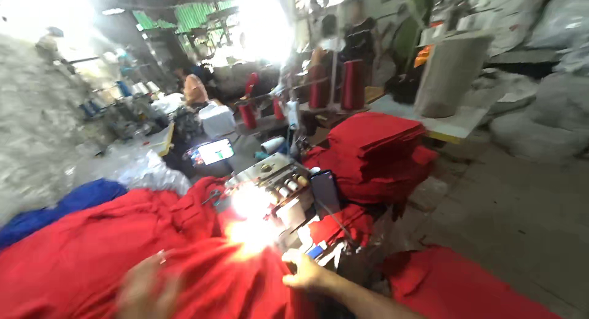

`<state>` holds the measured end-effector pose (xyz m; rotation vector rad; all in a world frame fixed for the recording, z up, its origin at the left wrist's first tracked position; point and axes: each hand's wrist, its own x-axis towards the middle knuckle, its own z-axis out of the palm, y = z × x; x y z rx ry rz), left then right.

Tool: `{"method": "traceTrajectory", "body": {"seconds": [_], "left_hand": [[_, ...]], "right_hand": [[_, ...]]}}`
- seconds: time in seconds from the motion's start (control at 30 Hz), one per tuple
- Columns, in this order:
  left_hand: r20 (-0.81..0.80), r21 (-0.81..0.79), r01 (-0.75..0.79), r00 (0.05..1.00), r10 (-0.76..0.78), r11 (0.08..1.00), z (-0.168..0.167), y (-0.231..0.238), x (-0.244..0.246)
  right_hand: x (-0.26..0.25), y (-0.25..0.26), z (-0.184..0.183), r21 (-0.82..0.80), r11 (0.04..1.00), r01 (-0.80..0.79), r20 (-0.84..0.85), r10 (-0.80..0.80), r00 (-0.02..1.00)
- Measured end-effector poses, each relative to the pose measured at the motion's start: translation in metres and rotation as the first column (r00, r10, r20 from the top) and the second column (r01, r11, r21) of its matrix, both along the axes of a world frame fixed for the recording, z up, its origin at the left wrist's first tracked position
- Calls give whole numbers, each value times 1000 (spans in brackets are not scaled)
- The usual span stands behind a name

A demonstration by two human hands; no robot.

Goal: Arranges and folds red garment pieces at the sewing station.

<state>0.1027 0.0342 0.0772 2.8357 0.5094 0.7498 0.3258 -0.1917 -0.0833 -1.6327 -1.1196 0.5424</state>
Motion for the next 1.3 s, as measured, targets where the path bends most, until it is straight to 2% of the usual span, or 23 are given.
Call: {"method": "traceTrajectory", "body": {"seconds": [0.03, 0.1, 0.17, 0.27, 0.33, 0.4, 0.47, 0.53, 0.6, 0.63, 0.67, 0.7, 0.73, 0.77, 0.8, 0.87, 0.9, 0.97, 1.03, 1.1, 1.2, 1.3], "left_hand": [[83, -93, 84, 994, -77, 992, -20, -23, 39], [201, -294, 131, 977, -73, 947, -51, -64, 101], [290, -340, 72, 957, 32, 938, -73, -78, 137], [366, -298, 22, 926, 93, 954, -95, -72, 151], [353, -298, 49, 934, 62, 953, -93, -66, 146], [308, -294, 103, 951, -8, 950, -88, -62, 142], [209, -248, 125, 975, -73, 961, -86, -62, 142], [6, -225, 127, 992, -129, 966, -80, -76, 143], [-37, -219, 309, 945, -324, 926, -78, -95, 144], [5, -256, 443, 890, -457, 859, -79, -102, 145], [84, -303, 569, 815, -574, 764, -81, -105, 145], [204, -303, 657, 752, -627, 690, -85, -105, 145], [305, -267, 663, 746, -592, 699, -88, -101, 144], [368, -220, 582, 793, -486, 783, -89, -94, 142], [384, -198, 431, 860, -335, 880, -89, -86, 141], [338, -229, 178, 936, -94, 957, -92, -70, 139], [339, -212, 123, 940, -45, 969, -97, -63, 140], [355, -203, 126, 934, -47, 971, -103, -57, 141], [335, -191, 152, 939, -81, 970, -104, -57, 141], [310, -152, 183, 942, -129, 971, -104, -56, 141], [290, -76, 222, 938, -191, 972, -105, -52, 141], [207, -87, 183, 965, -162, 979, -102, -64, 139]], "right_hand": [[-4, 4, 1, -32, 996, 79, 63, -77, 995], [-11, 15, 3, -63, 964, 257, 206, -240, 949], [-11, 23, -2, 51, 922, 385, 330, -379, 865], [1, 24, -9, 271, 877, 398, 310, -471, 826], [3, 17, 1, 319, 883, 344, 211, -420, 882], [-2, 9, 15, 326, 911, 251, 51, -282, 958], [-5, 7, 24, 253, 948, 195, -84, -180, 980], [-3, 9, 24, 114, 974, 194, -107, -182, 977], [-4, 9, 23, 38, 981, 190, -81, -187, 979], [-7, 8, 25, 43, 978, 205, -50, -202, 978], [-11, 7, 26, 40, 975, 219, 3, -219, 976], [-13, 10, 22, 41, 971, 234, 53, -236, 970], [-12, 17, 13, 107, 953, 285, 93, -295, 951], [-9, 24, 5, 184, 925, 334, 91, -354, 931], [-6, 27, 4, 202, 910, 363, 58, -381, 923], [1, 25, 10, 171, 922, 347, -105, -333, 937], [3, 23, 14, 178, 935, 307, -211, -269, 940], [2, 24, 19, 262, 946, 191, -334, -96, 938], [0, 24, 23, 253, 964, 84, -317, 1, 948], [0, 25, 18, 195, 979, 52, -260, 0, 966], [5, 19, 10, 203, 978, 52, -240, -2, 971], [13, 11, 1, 220, 969, 109, -245, -54, 968]]}}
